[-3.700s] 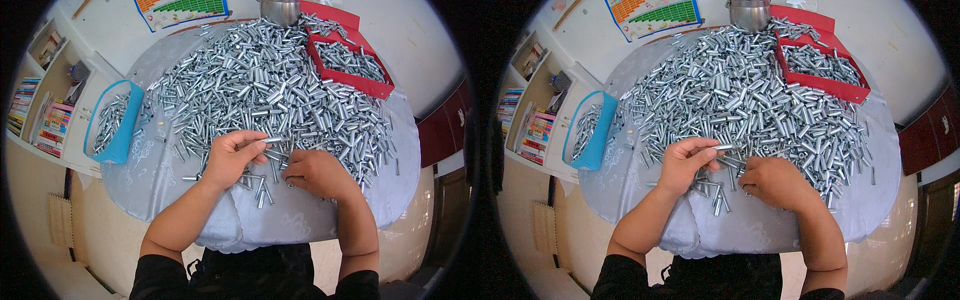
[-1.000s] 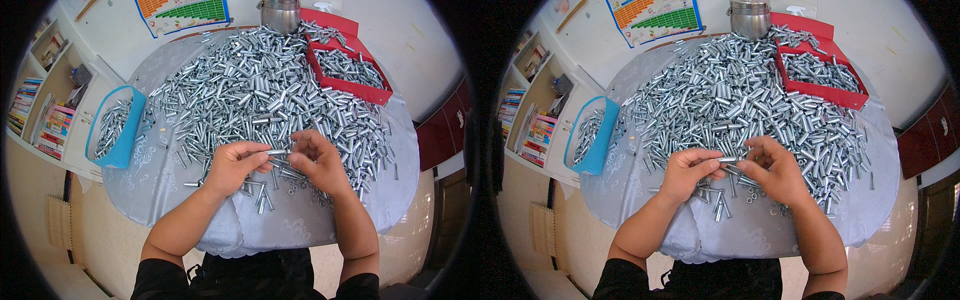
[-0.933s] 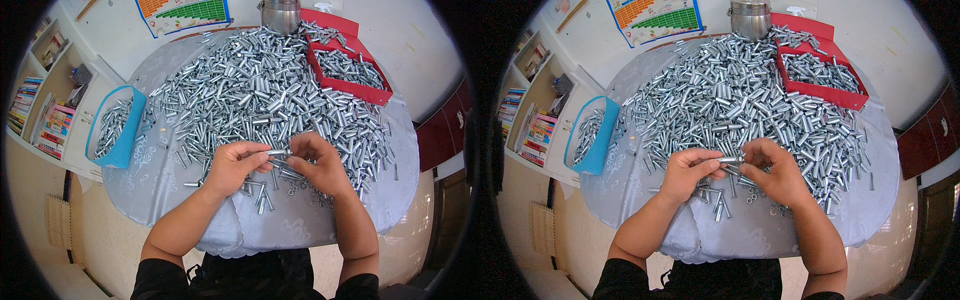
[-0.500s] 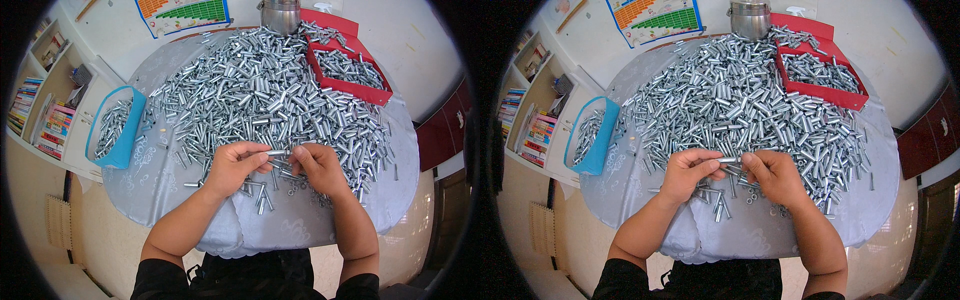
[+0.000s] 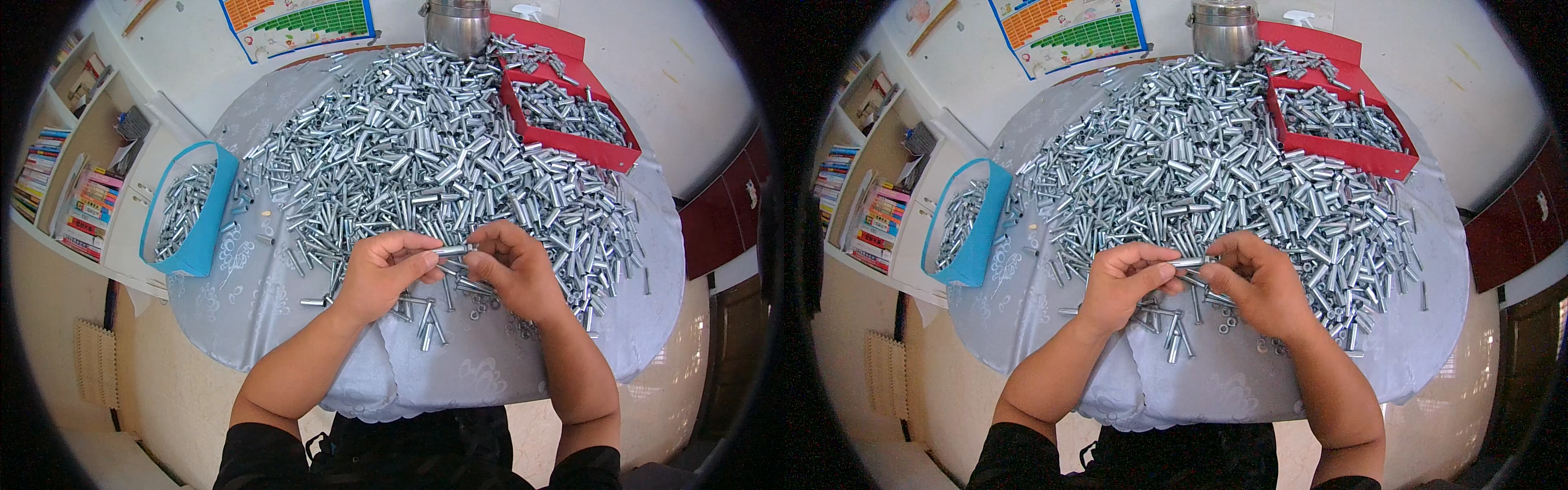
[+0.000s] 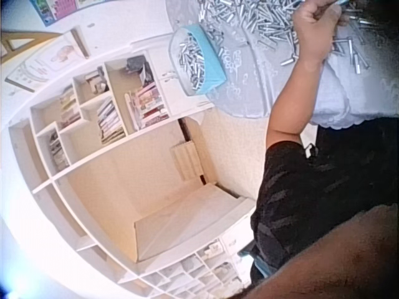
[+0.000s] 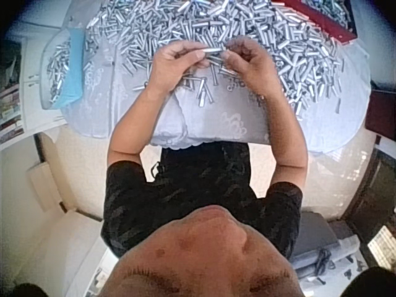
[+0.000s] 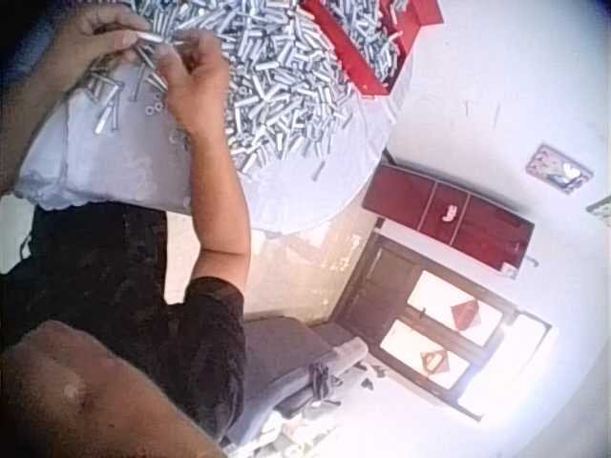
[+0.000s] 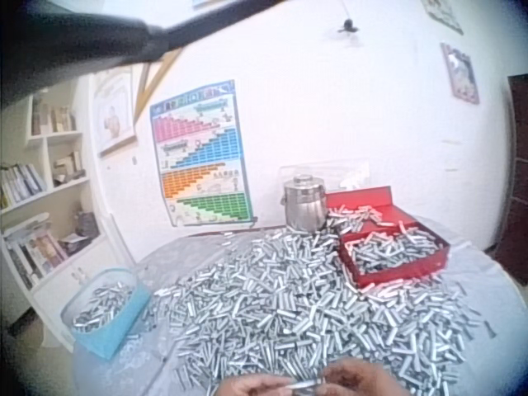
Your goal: The person repeatedly picks up small metal fasteners and washers from a large pile on a table, threads the washers onto the fasteners by hand, and places the assembled units back onto the table. The process is continuous and repetitive, with no tools used.
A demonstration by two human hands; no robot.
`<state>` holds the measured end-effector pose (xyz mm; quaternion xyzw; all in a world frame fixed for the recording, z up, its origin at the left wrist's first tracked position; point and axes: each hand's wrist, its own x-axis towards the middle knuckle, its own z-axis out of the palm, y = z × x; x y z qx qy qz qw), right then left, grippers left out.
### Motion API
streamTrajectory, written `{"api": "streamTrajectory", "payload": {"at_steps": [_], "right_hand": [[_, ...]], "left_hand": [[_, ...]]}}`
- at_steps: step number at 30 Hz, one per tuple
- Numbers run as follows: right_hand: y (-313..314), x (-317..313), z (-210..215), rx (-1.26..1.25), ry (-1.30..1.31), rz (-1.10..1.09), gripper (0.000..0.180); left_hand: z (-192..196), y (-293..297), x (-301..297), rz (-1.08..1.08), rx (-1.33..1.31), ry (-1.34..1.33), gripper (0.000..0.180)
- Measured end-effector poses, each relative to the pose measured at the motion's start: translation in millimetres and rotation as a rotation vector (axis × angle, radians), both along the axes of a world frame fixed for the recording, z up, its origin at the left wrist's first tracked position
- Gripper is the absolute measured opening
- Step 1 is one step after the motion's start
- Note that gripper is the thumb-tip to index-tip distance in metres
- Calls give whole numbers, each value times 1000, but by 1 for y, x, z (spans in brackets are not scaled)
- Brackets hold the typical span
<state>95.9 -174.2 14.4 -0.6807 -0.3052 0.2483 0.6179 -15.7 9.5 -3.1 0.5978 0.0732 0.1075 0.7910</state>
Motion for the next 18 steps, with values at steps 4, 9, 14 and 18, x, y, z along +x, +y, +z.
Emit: {"api": "streamTrajectory", "payload": {"at_steps": [4,9,14,18], "right_hand": [[-2,1,5,33,24,45,13],[-4,5,6,-41,65,68,13],[3,-2,5,134,237,-33,14],[-4,7,9,8,214,71,15]], "left_hand": [[2,-2,-2,-5,58,39,19],[-1,-4,-2,18,159,8,22],[-2,-6,-2,7,174,18,23],[-2,-7,-2,53,166,-28,23]]}}
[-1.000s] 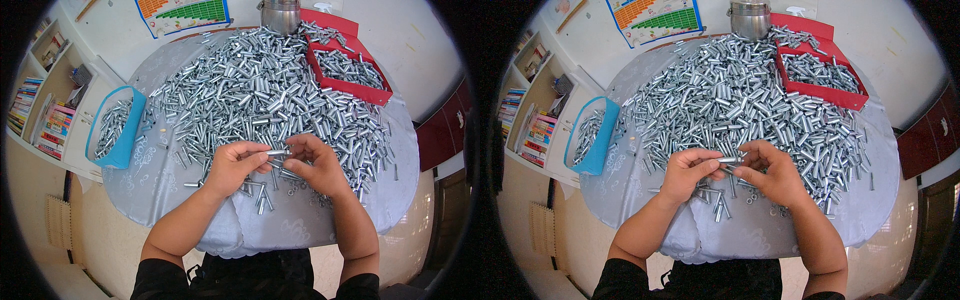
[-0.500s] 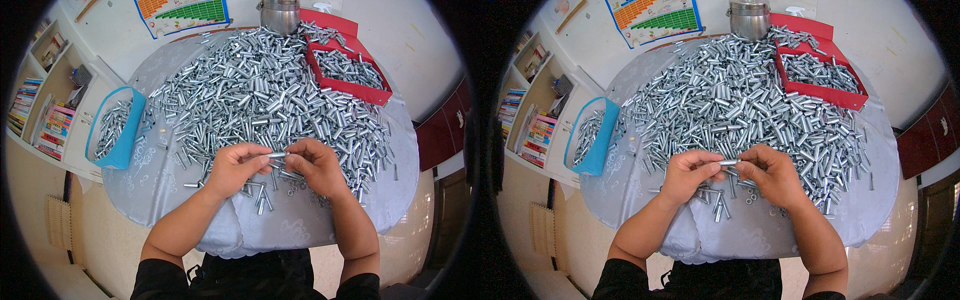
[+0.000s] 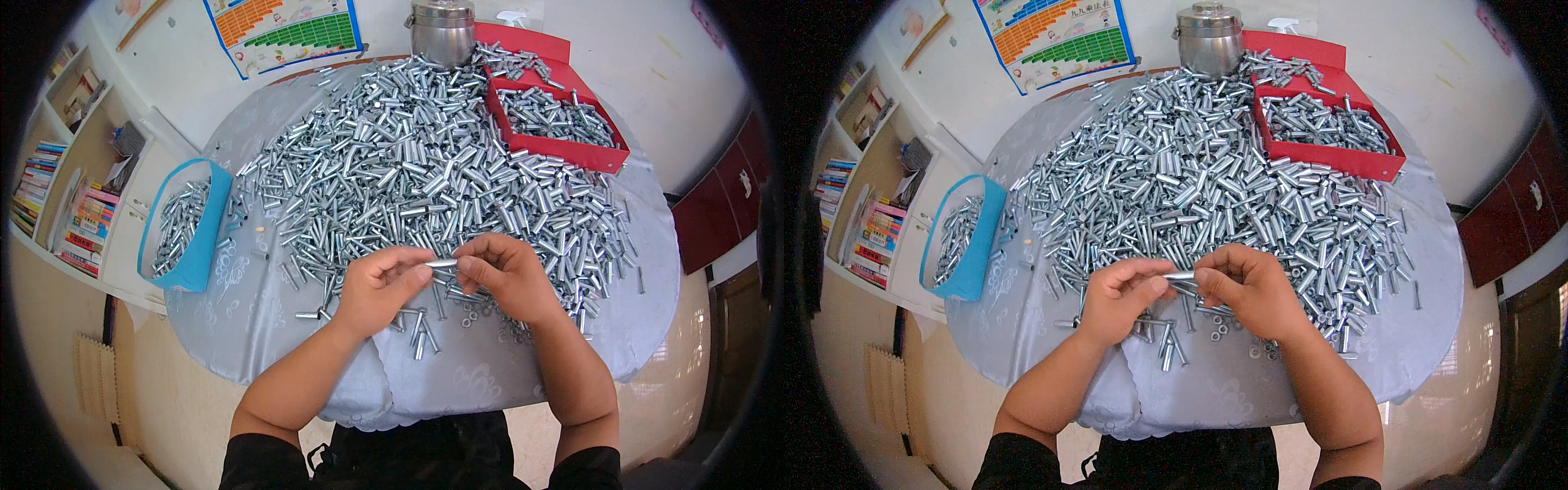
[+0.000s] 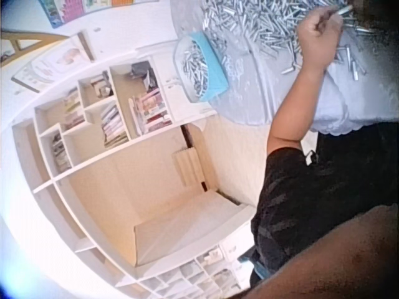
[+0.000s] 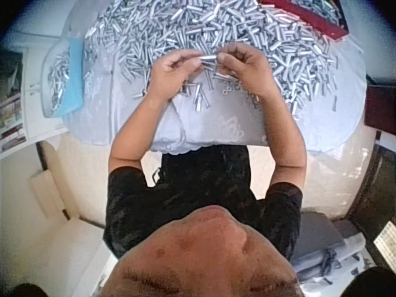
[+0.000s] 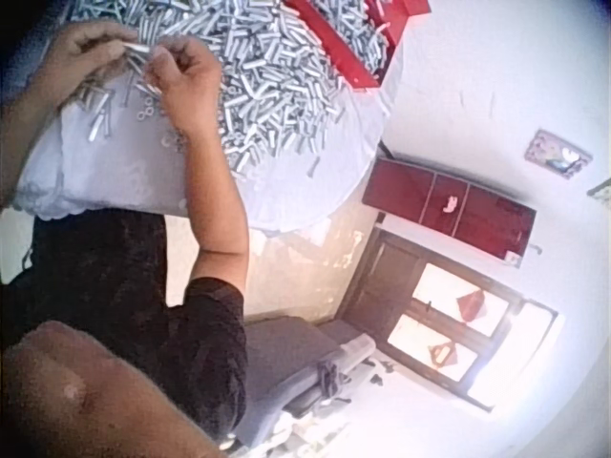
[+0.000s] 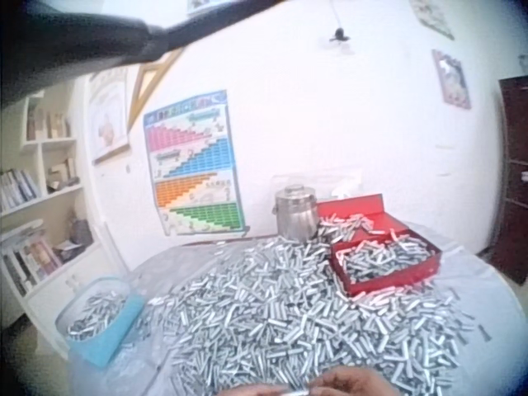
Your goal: The person repeatedly picks up small metal fasteners and washers from a large pile on a table, threads the washers onto the fasteners by hand, and places the assembled units back onto the table. The process is continuous and repetitive, with no tools used.
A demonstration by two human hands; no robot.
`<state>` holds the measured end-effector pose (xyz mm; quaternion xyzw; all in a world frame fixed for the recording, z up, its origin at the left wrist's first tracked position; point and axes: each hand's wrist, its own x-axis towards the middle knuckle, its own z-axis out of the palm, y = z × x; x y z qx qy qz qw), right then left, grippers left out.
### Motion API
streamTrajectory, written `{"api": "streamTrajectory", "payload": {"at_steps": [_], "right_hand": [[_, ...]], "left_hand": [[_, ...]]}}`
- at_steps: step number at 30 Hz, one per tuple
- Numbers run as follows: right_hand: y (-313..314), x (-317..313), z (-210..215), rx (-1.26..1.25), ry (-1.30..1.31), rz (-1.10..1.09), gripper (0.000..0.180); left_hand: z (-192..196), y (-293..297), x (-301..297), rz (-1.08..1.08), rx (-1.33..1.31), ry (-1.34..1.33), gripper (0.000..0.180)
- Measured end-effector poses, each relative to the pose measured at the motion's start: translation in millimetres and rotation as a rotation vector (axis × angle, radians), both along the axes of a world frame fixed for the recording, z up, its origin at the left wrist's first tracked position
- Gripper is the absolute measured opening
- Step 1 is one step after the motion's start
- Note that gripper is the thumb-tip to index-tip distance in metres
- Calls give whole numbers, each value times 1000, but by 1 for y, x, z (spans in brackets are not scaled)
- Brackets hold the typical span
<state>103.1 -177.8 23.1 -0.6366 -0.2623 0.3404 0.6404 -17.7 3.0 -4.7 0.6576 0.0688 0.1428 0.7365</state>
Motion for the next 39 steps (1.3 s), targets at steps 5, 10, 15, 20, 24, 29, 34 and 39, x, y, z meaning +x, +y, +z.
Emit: {"api": "streamTrajectory", "payload": {"at_steps": [5,10,15,20,24,29,34,39], "right_hand": [[-11,9,13,-227,-81,260,16],[-6,30,21,478,105,-515,25],[-11,37,11,419,28,-605,31],[-11,33,3,267,-66,-550,25],[-14,36,-1,239,-57,-591,22],[-12,34,-2,217,-83,-553,21],[-15,31,4,46,-152,-406,17],[-24,26,12,-172,-462,-22,12]], "left_hand": [[1,5,3,141,-48,-25,23],[4,5,4,207,-56,-33,21],[2,10,5,251,-17,-24,18],[-4,12,4,323,193,15,11],[0,17,5,168,1021,-148,22],[3,8,4,108,1271,-105,24],[-2,8,8,36,1249,-144,19],[0,7,8,-32,1250,-87,18]]}}
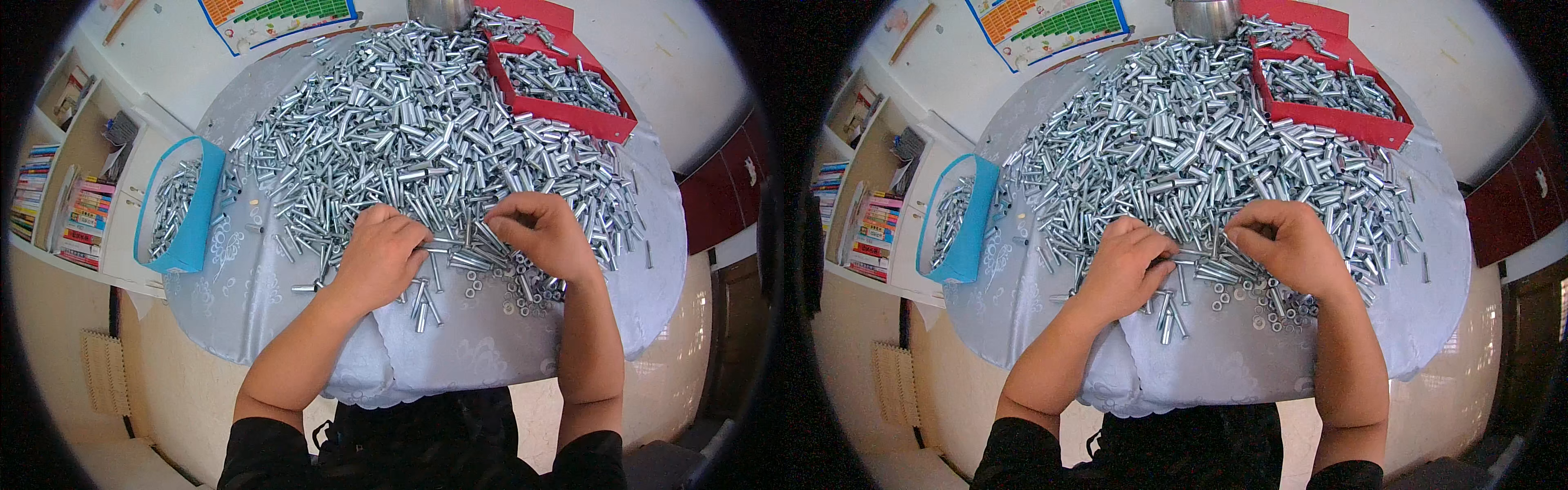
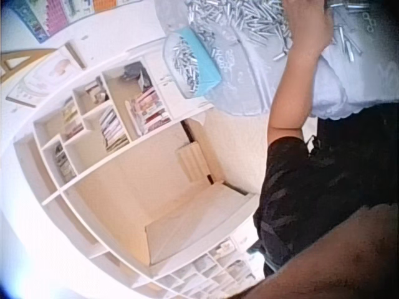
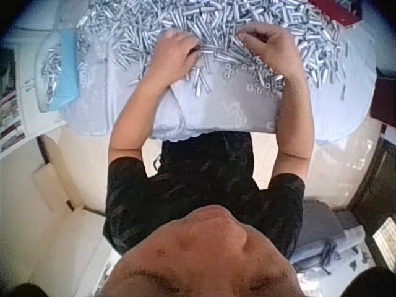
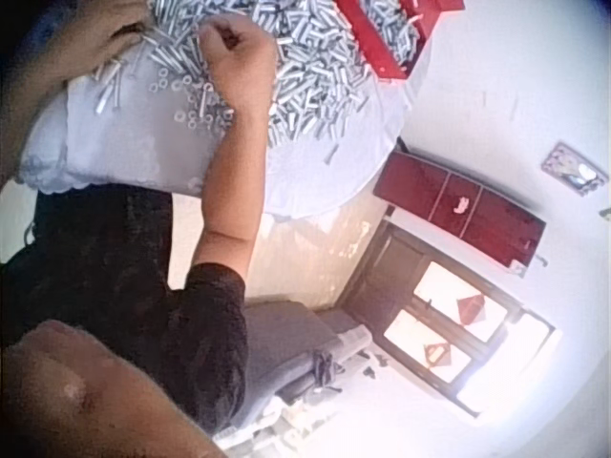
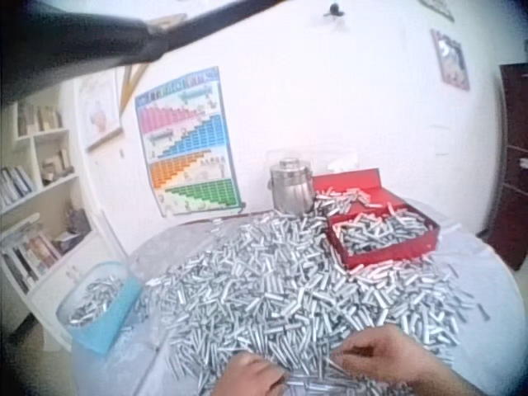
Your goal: The person repeatedly picks up small metal fasteners and washers from a large pile on a table, threads the washers onto the fasteners by hand, and places the assembled units back onto the table. The process is continuous and repetitive, with no tools used.
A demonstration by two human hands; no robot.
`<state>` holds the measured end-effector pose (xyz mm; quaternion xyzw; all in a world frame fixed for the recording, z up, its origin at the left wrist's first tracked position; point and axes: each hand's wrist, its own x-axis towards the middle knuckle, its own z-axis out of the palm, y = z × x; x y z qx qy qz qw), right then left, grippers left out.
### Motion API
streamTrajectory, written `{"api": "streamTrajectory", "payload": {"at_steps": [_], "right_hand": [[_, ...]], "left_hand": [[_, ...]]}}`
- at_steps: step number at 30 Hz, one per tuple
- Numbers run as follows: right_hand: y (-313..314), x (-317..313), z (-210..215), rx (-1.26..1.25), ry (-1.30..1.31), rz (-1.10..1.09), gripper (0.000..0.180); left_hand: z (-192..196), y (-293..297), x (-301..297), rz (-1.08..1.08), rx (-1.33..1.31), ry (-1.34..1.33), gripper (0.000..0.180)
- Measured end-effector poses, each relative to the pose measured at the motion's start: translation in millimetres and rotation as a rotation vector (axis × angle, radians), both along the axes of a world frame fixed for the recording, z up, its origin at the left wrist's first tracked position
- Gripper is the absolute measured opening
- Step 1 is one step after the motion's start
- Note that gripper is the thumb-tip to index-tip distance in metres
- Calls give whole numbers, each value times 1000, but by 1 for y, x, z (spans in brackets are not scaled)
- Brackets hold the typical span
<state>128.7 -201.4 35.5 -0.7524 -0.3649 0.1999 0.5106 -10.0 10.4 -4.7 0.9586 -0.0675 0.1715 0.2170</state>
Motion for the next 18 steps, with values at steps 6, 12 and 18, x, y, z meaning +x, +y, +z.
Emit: {"api": "streamTrajectory", "payload": {"at_steps": [6,12,18], "right_hand": [[-13,8,4,-246,-311,444,11],[-14,-3,2,-411,-478,467,9],[-11,-11,5,-457,-580,428,7]], "left_hand": [[-1,-1,-2,13,8,-76,18],[3,2,-5,124,-258,-151,16],[-8,6,-3,135,-751,-89,15]]}}
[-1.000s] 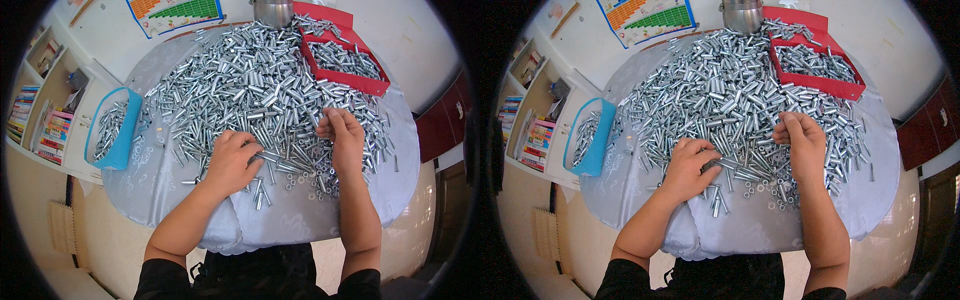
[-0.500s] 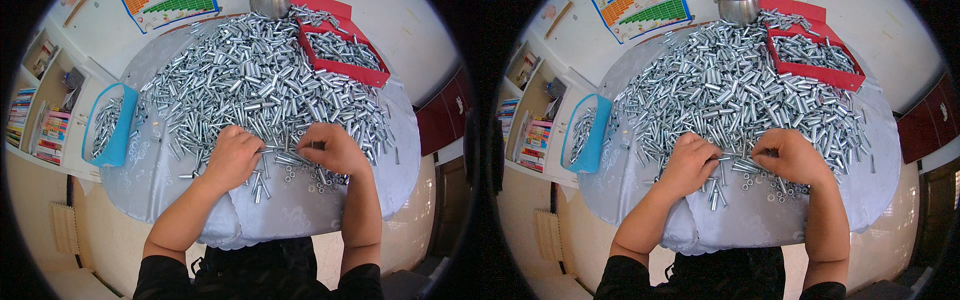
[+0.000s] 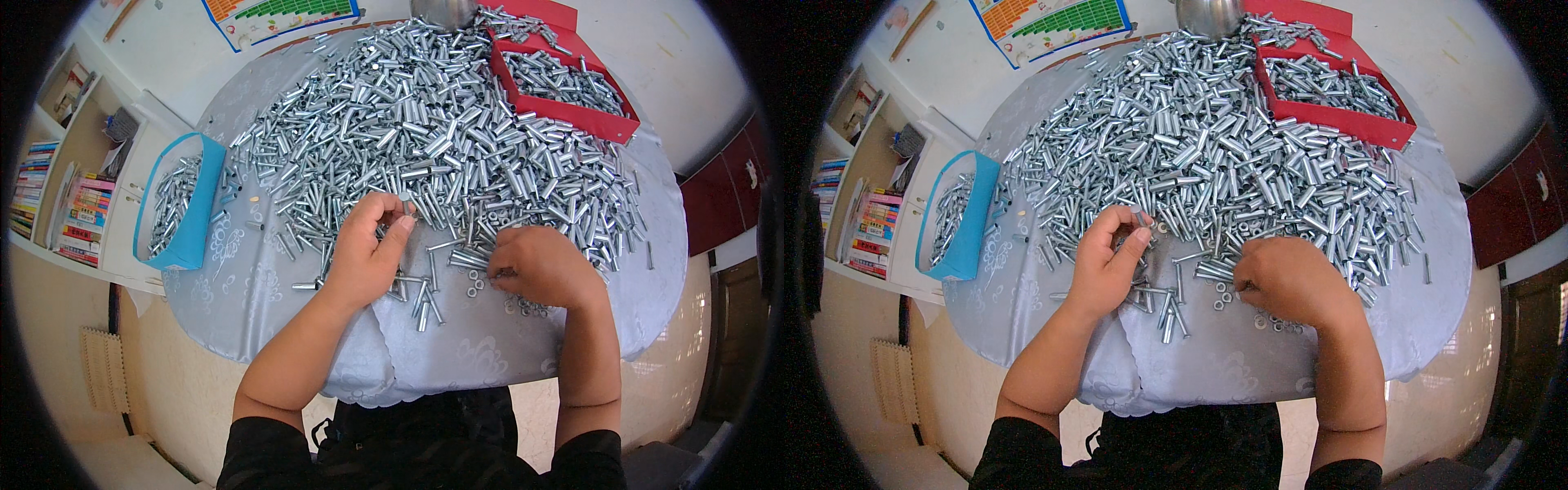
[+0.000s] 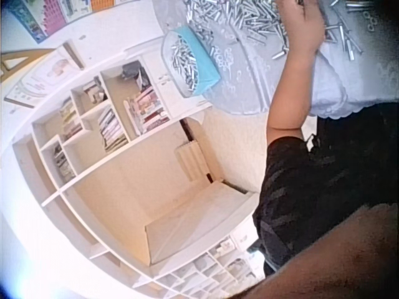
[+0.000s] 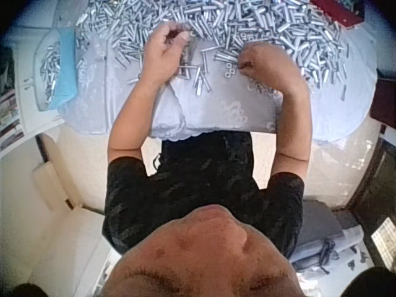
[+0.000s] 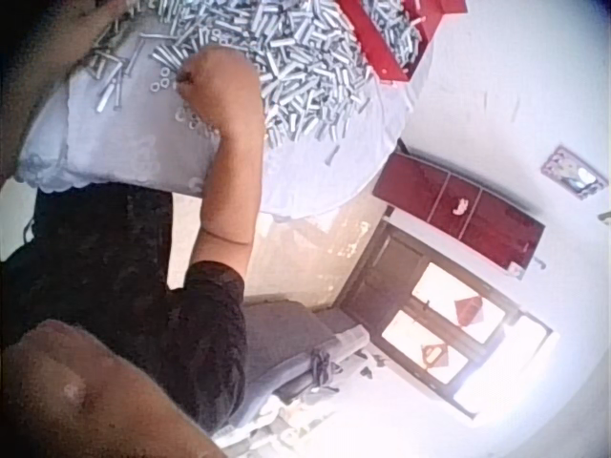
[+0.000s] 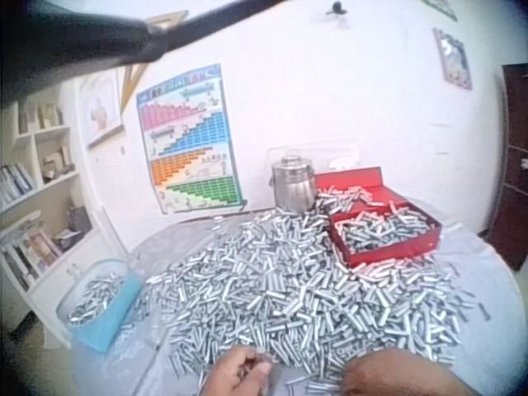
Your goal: The person repeatedly picks up small metal fasteners and washers from a large pile on a table, threads the washers onto the fasteners by hand, and places the assembled units back onto the table. The process is continuous and repetitive, with no tools used.
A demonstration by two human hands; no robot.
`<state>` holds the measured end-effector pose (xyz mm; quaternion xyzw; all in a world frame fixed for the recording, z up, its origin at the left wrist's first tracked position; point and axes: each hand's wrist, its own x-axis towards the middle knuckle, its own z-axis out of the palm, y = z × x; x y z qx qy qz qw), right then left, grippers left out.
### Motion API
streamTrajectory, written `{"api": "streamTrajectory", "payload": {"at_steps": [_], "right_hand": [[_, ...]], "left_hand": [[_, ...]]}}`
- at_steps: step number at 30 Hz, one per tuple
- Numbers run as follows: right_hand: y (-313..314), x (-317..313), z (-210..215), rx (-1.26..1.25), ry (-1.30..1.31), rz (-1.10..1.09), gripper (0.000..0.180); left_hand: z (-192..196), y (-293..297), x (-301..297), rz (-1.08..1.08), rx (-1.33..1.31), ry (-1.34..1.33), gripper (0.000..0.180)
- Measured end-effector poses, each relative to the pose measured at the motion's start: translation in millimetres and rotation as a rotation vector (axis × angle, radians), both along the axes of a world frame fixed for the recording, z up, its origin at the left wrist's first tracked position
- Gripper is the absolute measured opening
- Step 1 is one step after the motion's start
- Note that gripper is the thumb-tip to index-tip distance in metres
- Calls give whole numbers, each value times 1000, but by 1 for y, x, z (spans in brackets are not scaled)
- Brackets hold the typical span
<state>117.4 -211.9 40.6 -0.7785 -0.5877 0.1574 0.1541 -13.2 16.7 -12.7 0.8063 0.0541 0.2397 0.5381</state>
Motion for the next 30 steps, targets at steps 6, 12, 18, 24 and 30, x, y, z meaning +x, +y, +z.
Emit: {"api": "streamTrajectory", "payload": {"at_steps": [6,12,18,24,30], "right_hand": [[2,-4,-1,10,-43,-4,9],[2,0,-3,7,32,-31,7],[7,4,-4,182,-22,-272,7],[11,9,-8,484,-74,-557,7],[6,15,-12,422,-125,-548,7]], "left_hand": [[-4,-3,0,-48,-304,-3,25],[8,-6,1,-15,-349,40,32],[8,-7,0,15,-365,10,27],[11,-6,-2,35,-422,11,21],[8,-8,-1,10,-420,-12,19]]}}
